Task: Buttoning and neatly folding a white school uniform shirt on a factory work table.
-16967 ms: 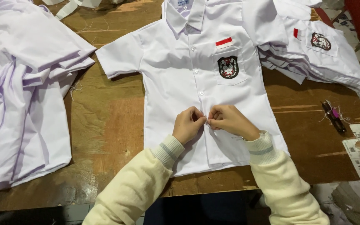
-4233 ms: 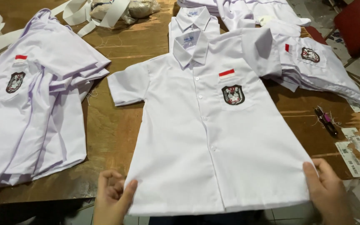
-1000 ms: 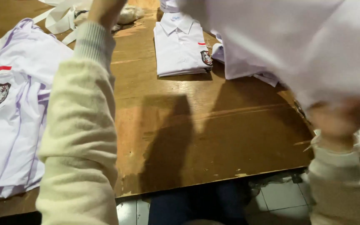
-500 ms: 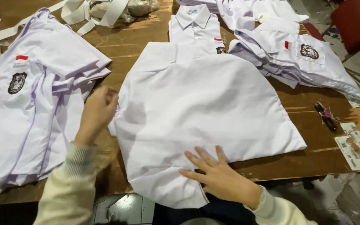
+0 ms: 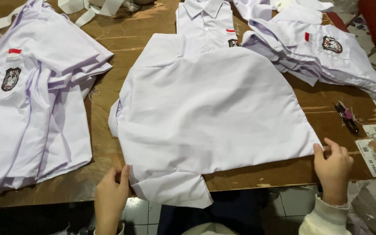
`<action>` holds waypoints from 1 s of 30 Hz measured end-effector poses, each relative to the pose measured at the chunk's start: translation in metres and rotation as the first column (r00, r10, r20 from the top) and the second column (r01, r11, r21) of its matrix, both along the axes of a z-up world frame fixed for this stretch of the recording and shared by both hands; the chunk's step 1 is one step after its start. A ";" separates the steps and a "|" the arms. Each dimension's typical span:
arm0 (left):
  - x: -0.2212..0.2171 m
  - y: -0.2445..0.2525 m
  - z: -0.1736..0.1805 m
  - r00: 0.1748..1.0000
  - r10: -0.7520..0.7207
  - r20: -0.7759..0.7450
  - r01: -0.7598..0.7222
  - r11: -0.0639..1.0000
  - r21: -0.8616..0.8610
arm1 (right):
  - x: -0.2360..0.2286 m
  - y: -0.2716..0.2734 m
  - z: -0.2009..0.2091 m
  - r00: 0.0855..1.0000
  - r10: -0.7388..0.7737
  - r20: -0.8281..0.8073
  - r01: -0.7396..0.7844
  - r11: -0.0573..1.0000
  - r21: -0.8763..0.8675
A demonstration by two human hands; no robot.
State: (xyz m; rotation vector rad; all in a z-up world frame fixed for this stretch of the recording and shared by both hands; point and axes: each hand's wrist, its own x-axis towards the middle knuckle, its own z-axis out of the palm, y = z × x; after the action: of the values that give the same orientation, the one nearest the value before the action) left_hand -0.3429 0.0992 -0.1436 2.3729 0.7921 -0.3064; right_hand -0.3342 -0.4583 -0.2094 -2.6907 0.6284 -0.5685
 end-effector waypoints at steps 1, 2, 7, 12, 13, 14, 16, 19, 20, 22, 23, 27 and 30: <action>0.000 -0.002 -0.005 0.999 0.012 0.040 -0.012 1.000 -0.019 | 0.003 -0.002 -0.005 0.999 -0.019 -0.049 0.020 1.000 0.019; -0.001 -0.004 -0.010 0.997 0.025 0.077 -0.022 0.999 -0.038 | 0.004 -0.003 -0.010 0.994 -0.038 -0.101 0.041 0.998 0.037; -0.006 0.002 -0.041 0.977 0.044 0.211 -0.025 0.996 -0.090 | 0.002 0.003 0.014 0.982 -0.064 -0.180 0.101 0.974 0.204; -0.022 0.021 -0.042 0.956 0.197 0.216 -0.137 0.955 -0.264 | -0.024 0.056 0.105 0.940 -0.108 -0.323 0.261 0.837 0.480; -0.027 0.028 -0.051 0.924 0.268 0.273 -0.164 0.923 -0.349 | -0.029 0.059 0.113 0.923 -0.107 -0.370 0.306 0.787 0.536; -0.031 0.035 -0.060 0.884 0.339 0.323 -0.182 0.883 -0.432 | -0.034 0.062 0.120 0.903 -0.102 -0.416 0.352 0.730 0.586; -0.029 0.036 -0.060 0.884 0.393 0.254 -0.234 0.841 -0.488 | -0.032 0.066 0.123 0.897 -0.087 -0.434 0.383 0.644 0.663; -0.027 0.025 -0.041 0.903 0.398 0.163 -0.269 0.819 -0.507 | -0.028 0.064 0.116 0.888 -0.082 -0.452 0.403 0.609 0.683; -0.026 0.020 -0.031 0.922 0.358 0.149 -0.250 0.843 -0.475 | -0.026 0.062 0.113 0.889 -0.091 -0.449 0.390 0.666 0.636; -0.025 0.021 -0.026 0.928 0.336 0.158 -0.234 0.860 -0.454 | -0.025 0.060 0.113 0.917 -0.056 -0.396 0.332 0.659 0.675; -0.024 0.021 -0.023 0.934 0.317 0.167 -0.219 0.875 -0.432 | -0.025 0.059 0.114 0.941 -0.021 -0.339 0.270 0.650 0.711; -0.023 0.036 -0.024 0.950 0.288 0.124 -0.236 0.917 -0.321 | -0.015 0.030 0.102 0.960 0.060 -0.273 0.180 0.615 0.768; -0.017 0.037 -0.027 0.982 0.167 0.092 -0.159 0.983 -0.093 | 0.021 0.048 0.129 0.888 0.032 -0.459 0.338 0.632 0.698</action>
State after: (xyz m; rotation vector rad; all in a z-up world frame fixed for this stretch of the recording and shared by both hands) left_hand -0.3602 0.1360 -0.1704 2.2090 0.9015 -0.1502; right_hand -0.3130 -0.4101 -0.0805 -1.9173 0.9645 0.2729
